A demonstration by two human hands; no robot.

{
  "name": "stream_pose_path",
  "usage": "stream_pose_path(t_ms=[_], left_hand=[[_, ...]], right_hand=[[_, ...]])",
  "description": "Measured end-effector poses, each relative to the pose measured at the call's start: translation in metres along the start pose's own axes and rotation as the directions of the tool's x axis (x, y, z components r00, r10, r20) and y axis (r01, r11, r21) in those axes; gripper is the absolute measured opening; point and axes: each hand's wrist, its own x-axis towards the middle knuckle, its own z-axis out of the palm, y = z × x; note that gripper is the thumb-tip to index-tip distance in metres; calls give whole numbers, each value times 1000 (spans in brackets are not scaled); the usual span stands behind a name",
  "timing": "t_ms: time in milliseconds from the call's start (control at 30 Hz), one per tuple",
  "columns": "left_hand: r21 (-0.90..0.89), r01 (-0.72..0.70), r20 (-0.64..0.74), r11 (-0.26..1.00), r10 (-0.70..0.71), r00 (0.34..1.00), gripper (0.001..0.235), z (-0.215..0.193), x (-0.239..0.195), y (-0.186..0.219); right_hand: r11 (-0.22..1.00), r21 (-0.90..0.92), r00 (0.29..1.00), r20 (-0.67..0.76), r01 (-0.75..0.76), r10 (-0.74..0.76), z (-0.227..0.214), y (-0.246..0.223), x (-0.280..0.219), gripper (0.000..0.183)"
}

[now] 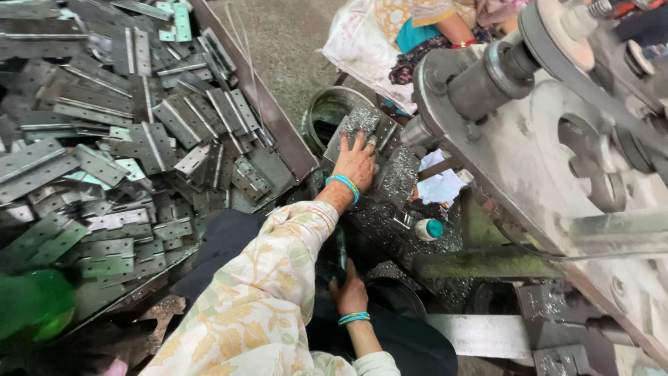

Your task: The person takes metal hinges from a bin, places them individually into a pressing machine, and uses a lever to operate the machine before returning the processed part to the bin.

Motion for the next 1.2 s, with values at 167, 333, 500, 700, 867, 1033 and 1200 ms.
stream_pose_path(t_ms=[167, 333, 500, 700, 867, 1033, 1200], left_hand=[[-117, 177, 38, 977, -173, 984, 34, -47, -18, -28], [-265, 361, 52, 894, -360, 931, 33, -62, -45, -98], [138, 604, 205, 785, -619, 758, 29, -7, -122, -197], [309, 614, -45, 726, -634, 772, 25, 77, -195, -240], [123, 594, -31, 795, -595, 803, 29, 83, -193, -230], [-163, 657, -75, 736, -674, 735, 55, 49, -197, -229], [-194, 585, -91, 788, -608, 789, 45, -18, -163, -204]], right_hand=[[1000, -3, 994, 108, 20, -20, -46, -12, 16, 68], [998, -43, 988, 150, 37, -30, -102, -50, 25, 56], [998, -53, 984, 174, 33, -23, -114, -67, 23, 50], [999, -30, 982, 189, 26, -20, -112, -68, 25, 48], [998, -55, 977, 214, -5, 17, -113, -72, 25, 49], [998, -50, 969, 242, -47, 58, -115, -74, 25, 53], [994, -90, 960, 267, -66, 88, -120, -77, 23, 52]])
